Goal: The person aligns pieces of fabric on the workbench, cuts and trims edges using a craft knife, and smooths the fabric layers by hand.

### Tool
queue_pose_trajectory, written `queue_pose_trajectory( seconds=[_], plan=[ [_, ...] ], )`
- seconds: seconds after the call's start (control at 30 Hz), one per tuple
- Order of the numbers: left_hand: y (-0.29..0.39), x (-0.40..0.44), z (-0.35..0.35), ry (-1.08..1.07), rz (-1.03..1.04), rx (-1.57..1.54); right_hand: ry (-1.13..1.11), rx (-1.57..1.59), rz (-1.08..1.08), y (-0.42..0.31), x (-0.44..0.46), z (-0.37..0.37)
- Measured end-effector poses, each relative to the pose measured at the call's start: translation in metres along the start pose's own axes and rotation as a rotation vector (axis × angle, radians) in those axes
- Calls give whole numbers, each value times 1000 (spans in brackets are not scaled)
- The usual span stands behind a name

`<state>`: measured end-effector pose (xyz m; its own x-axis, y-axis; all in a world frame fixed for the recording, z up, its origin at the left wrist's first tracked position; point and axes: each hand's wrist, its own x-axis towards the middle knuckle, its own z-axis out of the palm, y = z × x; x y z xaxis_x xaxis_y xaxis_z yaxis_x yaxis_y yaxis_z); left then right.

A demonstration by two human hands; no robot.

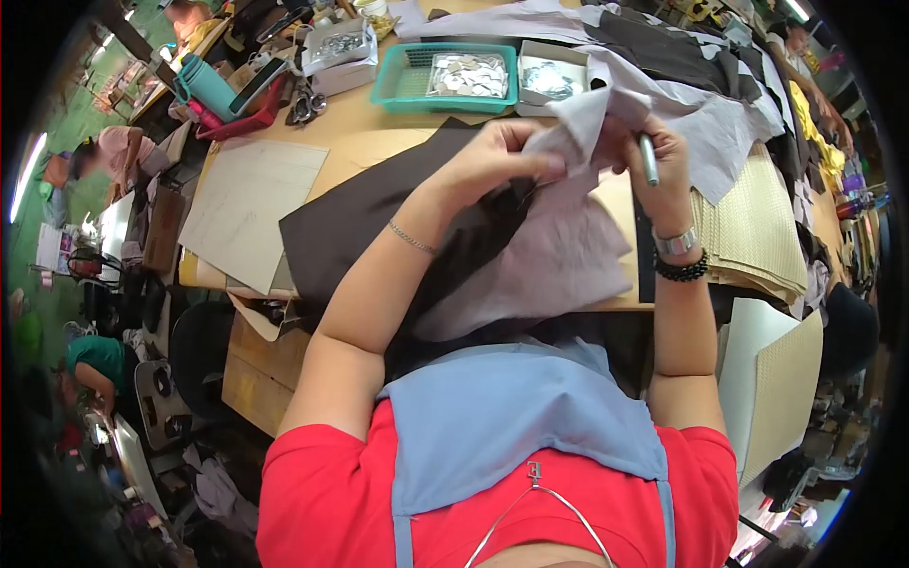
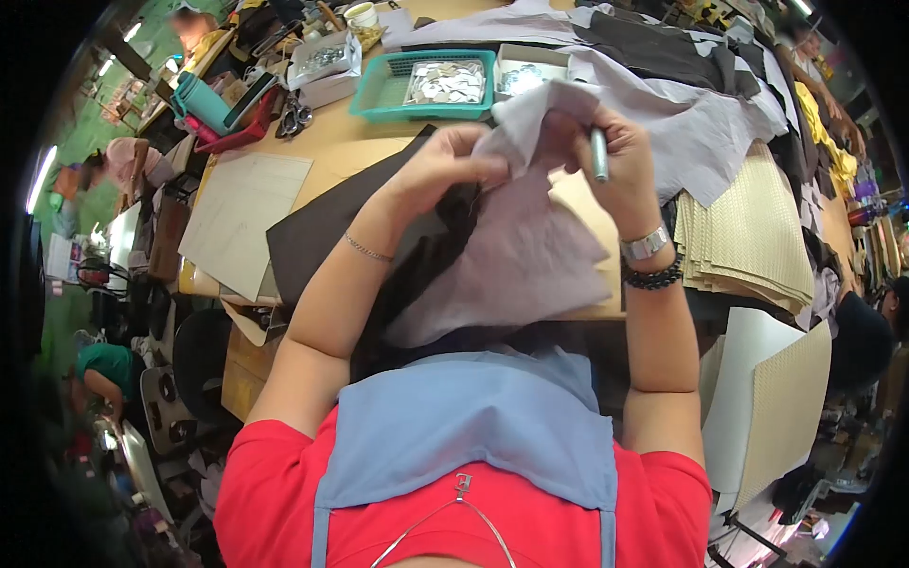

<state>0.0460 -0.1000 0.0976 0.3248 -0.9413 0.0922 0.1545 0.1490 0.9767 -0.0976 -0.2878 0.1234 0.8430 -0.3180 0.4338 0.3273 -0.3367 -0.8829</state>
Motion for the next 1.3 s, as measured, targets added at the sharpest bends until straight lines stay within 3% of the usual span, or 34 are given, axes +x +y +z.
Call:
queue_pose_trajectory(
  seconds=[0.1,0.2,0.23,0.33,0.4,0.47,0.53,0.57,0.6,0.73,0.77,0.8,0.83,0.87,0.97,1.0,1.07,1.13,1.2,1.3],
  plan=[
    [-3,4,-3,231,280,-355,44,-226,-6,-15,13,0],
    [-2,-1,1,292,310,-501,-93,-264,64,-21,22,-1],
    [-2,-5,-2,289,282,-439,-116,-237,8,-13,28,-3],
    [1,-19,-24,15,64,-85,5,-17,-168,-18,38,4],
    [10,-28,-23,-39,-190,157,-9,-163,-182,-23,47,9],
    [19,-35,-20,-55,-117,405,-146,-253,-212,-28,63,16],
    [27,-39,-28,26,-68,510,-230,-297,-383,-44,76,26],
    [38,-46,-32,126,-148,681,-209,-432,-299,-33,86,20],
    [38,-53,-46,173,-73,667,-147,-299,-458,-79,79,43],
    [52,-104,-96,395,184,521,-129,-249,-294,-94,99,67],
    [48,-117,-100,637,301,469,-243,-72,-424,-79,116,74],
    [49,-130,-115,657,398,323,-159,-171,-347,-76,124,94],
    [50,-143,-129,666,501,178,-125,-37,-618,-65,131,112],
    [51,-156,-143,665,606,41,-173,-157,-509,-72,130,125],
    [96,-182,-123,879,670,-3,-237,44,-361,-81,114,180],
    [113,-188,-114,922,706,45,-352,270,-197,-94,102,187],
    [149,-198,-92,975,773,245,-408,847,-170,-92,100,217],
    [183,-194,-67,975,781,515,-243,708,-207,-92,86,206],
    [199,-172,-62,892,597,847,-148,794,10,-71,66,182],
    [146,-86,-129,467,199,1428,69,436,143,7,25,130]
  ],
)
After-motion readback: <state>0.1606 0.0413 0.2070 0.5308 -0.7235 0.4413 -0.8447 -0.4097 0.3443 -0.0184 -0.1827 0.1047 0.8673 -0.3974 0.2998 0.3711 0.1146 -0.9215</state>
